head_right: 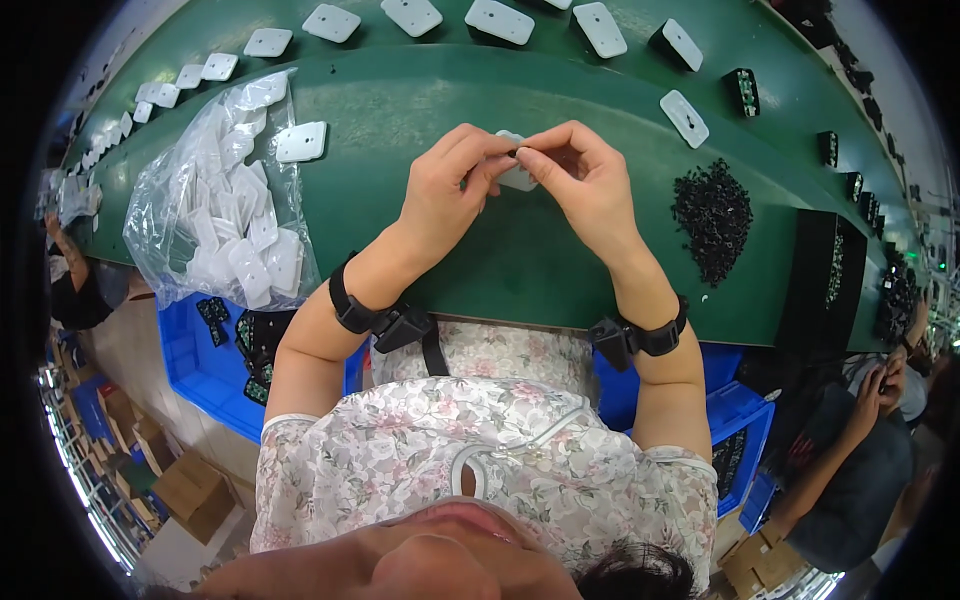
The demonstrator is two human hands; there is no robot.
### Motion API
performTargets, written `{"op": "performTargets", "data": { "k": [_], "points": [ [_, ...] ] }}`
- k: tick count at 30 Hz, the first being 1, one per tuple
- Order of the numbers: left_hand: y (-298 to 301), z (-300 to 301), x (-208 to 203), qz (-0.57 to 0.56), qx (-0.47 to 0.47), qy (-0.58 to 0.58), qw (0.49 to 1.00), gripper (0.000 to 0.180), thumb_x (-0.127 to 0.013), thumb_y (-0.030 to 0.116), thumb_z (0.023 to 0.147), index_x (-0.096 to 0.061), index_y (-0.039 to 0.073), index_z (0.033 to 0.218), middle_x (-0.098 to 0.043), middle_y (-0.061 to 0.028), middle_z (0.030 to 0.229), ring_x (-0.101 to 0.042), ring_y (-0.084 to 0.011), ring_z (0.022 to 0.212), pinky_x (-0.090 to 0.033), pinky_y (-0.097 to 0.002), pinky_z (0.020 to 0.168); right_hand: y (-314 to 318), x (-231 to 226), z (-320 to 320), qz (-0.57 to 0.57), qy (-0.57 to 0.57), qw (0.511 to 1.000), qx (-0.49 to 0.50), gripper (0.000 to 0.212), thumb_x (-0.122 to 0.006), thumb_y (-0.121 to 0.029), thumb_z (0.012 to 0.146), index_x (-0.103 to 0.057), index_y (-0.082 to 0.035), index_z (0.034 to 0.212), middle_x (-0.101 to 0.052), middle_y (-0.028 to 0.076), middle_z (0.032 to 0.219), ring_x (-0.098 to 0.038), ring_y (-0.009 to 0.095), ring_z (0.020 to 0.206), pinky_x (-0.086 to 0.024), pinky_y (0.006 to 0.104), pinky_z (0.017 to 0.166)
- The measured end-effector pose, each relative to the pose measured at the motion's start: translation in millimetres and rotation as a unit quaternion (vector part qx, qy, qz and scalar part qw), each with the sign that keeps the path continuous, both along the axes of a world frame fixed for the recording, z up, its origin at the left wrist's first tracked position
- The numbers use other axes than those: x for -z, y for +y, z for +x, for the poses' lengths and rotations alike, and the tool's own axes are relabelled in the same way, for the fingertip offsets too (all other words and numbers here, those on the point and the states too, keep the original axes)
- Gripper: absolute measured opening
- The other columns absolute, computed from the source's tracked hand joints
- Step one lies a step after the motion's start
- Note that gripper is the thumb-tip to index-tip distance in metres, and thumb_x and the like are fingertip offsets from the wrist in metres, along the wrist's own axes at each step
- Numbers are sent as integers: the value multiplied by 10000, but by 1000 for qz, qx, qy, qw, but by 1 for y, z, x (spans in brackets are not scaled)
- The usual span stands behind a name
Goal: Assembling electronic circuit boards into plastic housings on a production line.
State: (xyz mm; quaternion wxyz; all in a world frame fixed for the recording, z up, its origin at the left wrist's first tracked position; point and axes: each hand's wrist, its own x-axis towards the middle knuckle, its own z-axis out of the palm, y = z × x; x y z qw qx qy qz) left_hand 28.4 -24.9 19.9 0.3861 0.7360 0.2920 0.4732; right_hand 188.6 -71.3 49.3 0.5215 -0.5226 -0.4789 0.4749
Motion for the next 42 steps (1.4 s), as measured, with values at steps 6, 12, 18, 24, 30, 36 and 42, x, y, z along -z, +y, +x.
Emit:
{"op": "performTargets", "data": {
  "k": [6, 12, 18, 24, 30, 36, 42],
  "points": [
    [-2, -1, -6, -146, 33, -22, 989, 170, -592, -20, 855, -595, 11, 1021, -588, -83, 817, -617, -157, 598, -516, -267, 525, -3, 4, 4, 24, -84, 996, 4, 75, -639, -44, 864, -605, 0, 915, -577, -4, 820, -548, 69, 757, -414, 189, 664],
    [0, -3, -2, -348, 86, -114, 927, 179, -537, -16, 901, -520, -50, 1076, -622, -106, 924, -674, -168, 793, -545, -248, 688, -8, -5, -2, 43, -199, 979, 27, 55, -657, -41, 838, -607, -26, 855, -537, -27, 792, -443, 36, 667, -327, 177, 587],
    [-4, -1, -5, -370, 106, -145, 911, 93, -548, -18, 892, -537, -42, 982, -616, -91, 926, -670, -166, 819, -547, -248, 706, -7, 1, -7, 49, -219, 973, 62, 64, -655, -61, 845, -596, -35, 839, -531, -37, 790, -421, 20, 657, -303, 172, 563],
    [-3, 0, 2, -156, 62, -109, 980, 37, -588, -22, 868, -552, -30, 870, -561, -54, 843, -616, -130, 699, -526, -248, 639, -9, 4, -14, 7, -116, 992, 54, 81, -646, -67, 860, -574, -30, 866, -530, -40, 793, -442, 18, 676, -333, 173, 569],
    [-1, -3, -2, -251, 80, -160, 951, 78, -609, 20, 871, -545, -24, 866, -573, -55, 850, -605, -110, 690, -502, -225, 610, -11, 6, -12, 141, -280, 944, 105, 201, -722, -94, 799, -575, -42, 926, -526, -2, 851, -447, 54, 690, -334, 184, 581],
    [-1, -7, -6, -313, 126, -135, 932, 77, -602, 33, 884, -545, -17, 892, -592, -58, 841, -606, -99, 702, -502, -210, 613, -6, -2, 3, 127, -281, 949, 66, 285, -743, -128, 767, -595, -45, 996, -541, -15, 884, -440, 58, 735, -340, 196, 617],
    [-4, -5, -1, -292, 140, -113, 940, 82, -603, 22, 880, -553, -20, 929, -604, -61, 830, -610, -101, 711, -506, -213, 623, -7, -8, 10, -31, -157, 987, -11, 168, -715, -94, 791, -579, -45, 877, -536, -48, 772, -431, 25, 662, -335, 173, 565]
  ]
}}
